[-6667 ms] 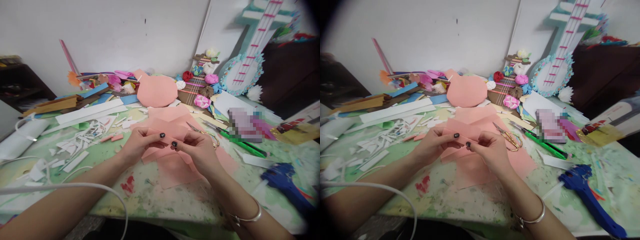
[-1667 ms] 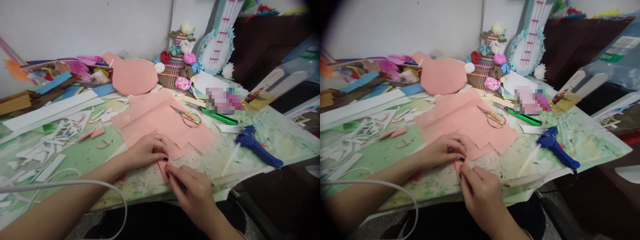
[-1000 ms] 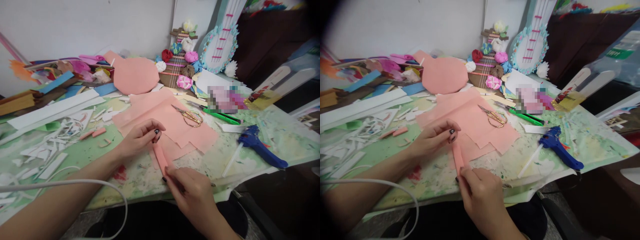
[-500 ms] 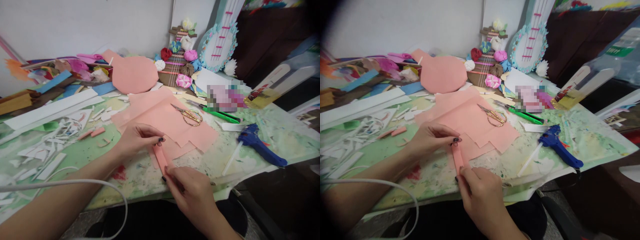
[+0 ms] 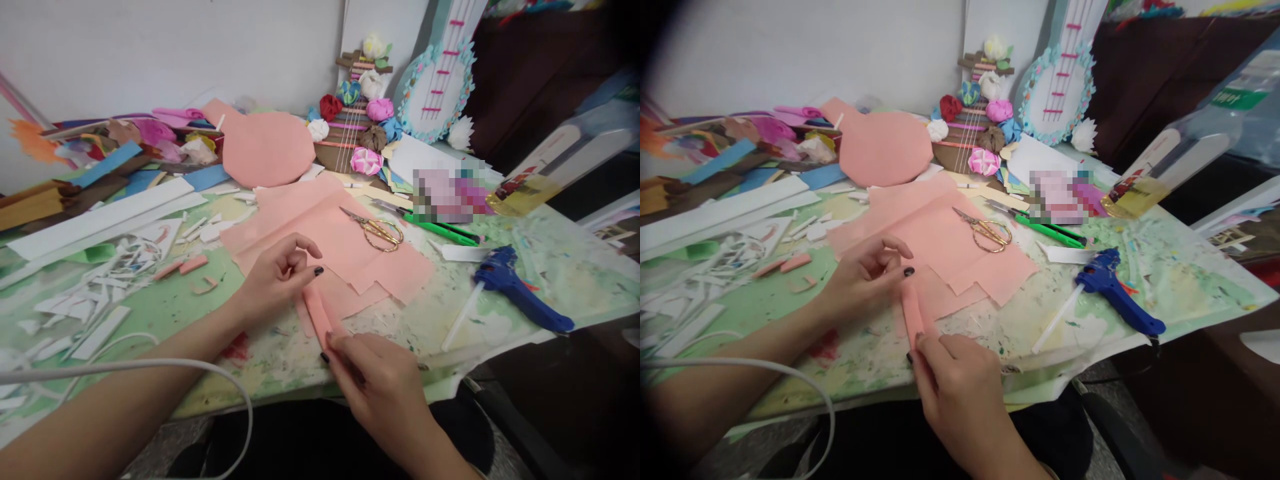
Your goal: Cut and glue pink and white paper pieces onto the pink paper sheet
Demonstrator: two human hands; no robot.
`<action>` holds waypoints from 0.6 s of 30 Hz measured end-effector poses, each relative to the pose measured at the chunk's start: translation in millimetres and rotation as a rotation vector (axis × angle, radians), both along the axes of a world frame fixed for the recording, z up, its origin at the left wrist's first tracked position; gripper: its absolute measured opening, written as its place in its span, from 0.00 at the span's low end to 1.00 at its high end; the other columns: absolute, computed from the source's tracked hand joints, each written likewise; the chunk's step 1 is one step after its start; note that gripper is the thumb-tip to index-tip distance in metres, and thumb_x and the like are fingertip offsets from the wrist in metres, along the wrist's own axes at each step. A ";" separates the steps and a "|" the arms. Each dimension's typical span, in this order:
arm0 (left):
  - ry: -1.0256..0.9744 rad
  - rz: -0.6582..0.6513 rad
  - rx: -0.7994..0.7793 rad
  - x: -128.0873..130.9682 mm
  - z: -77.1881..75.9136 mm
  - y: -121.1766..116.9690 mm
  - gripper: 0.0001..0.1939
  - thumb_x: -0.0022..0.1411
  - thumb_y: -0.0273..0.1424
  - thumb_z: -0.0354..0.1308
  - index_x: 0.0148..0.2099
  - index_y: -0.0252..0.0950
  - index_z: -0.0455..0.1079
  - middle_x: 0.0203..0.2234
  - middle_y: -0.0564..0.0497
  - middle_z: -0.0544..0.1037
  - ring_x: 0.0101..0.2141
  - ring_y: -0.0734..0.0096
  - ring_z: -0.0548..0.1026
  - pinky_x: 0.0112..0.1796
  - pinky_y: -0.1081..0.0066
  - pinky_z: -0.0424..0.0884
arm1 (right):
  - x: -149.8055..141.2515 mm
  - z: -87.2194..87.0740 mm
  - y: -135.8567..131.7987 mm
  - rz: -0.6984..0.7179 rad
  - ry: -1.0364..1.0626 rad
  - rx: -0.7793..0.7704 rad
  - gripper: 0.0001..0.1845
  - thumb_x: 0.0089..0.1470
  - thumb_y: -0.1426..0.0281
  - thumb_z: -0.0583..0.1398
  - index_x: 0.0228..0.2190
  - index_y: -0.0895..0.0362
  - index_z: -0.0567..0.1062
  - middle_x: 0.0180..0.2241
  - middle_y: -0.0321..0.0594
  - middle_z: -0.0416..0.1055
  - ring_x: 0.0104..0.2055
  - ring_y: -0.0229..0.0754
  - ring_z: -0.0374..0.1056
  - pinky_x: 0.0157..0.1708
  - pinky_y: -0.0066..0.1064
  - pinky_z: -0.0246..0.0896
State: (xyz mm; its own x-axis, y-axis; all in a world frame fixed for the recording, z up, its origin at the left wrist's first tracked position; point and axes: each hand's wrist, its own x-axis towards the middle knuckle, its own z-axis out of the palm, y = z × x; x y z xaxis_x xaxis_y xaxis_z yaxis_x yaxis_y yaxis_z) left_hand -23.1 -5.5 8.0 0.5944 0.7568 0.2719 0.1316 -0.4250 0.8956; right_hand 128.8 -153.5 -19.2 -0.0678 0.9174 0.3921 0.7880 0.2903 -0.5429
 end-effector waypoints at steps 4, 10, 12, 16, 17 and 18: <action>0.123 -0.222 0.211 -0.2 4.4 2.9 0.11 0.54 0.33 0.65 0.40 0.37 0.70 0.30 0.52 0.71 0.34 0.70 0.68 0.39 0.69 0.64 | -0.3 2.0 0.5 0.000 -0.027 0.002 0.10 0.60 0.71 0.54 0.32 0.57 0.76 0.21 0.36 0.68 0.23 0.37 0.64 0.25 0.28 0.51; 0.331 -0.451 0.358 -3.7 6.3 4.3 0.07 0.55 0.37 0.64 0.34 0.39 0.75 0.43 0.46 0.72 0.50 0.59 0.62 0.52 0.60 0.58 | 0.1 3.0 0.9 -0.002 -0.034 0.003 0.10 0.59 0.72 0.55 0.30 0.57 0.75 0.21 0.36 0.68 0.23 0.36 0.64 0.24 0.28 0.50; 0.389 -0.460 0.358 -4.7 6.7 4.5 0.09 0.56 0.37 0.64 0.37 0.39 0.75 0.44 0.45 0.71 0.50 0.58 0.61 0.53 0.58 0.57 | 0.5 3.1 0.9 0.001 -0.035 0.002 0.09 0.59 0.72 0.55 0.31 0.56 0.75 0.21 0.36 0.68 0.23 0.37 0.63 0.24 0.29 0.50; 0.452 -0.468 0.337 -5.1 7.4 6.8 0.10 0.55 0.37 0.64 0.38 0.38 0.75 0.46 0.44 0.70 0.51 0.56 0.60 0.53 0.57 0.58 | 0.5 3.6 0.7 -0.004 -0.037 0.014 0.09 0.59 0.72 0.55 0.31 0.57 0.75 0.21 0.35 0.68 0.23 0.37 0.63 0.24 0.29 0.50; 0.458 -0.471 0.336 -5.1 7.4 7.7 0.11 0.54 0.37 0.65 0.38 0.38 0.74 0.47 0.44 0.70 0.51 0.55 0.60 0.53 0.56 0.58 | 0.3 3.6 0.7 -0.006 -0.038 0.019 0.09 0.59 0.72 0.55 0.30 0.57 0.76 0.21 0.35 0.68 0.22 0.36 0.63 0.23 0.29 0.50; 0.464 -0.473 0.337 -5.3 7.3 8.8 0.11 0.54 0.36 0.65 0.39 0.38 0.74 0.47 0.44 0.70 0.51 0.55 0.59 0.53 0.56 0.57 | 0.0 3.5 0.7 -0.008 -0.039 0.021 0.09 0.59 0.72 0.55 0.30 0.57 0.76 0.20 0.35 0.68 0.22 0.36 0.63 0.23 0.29 0.50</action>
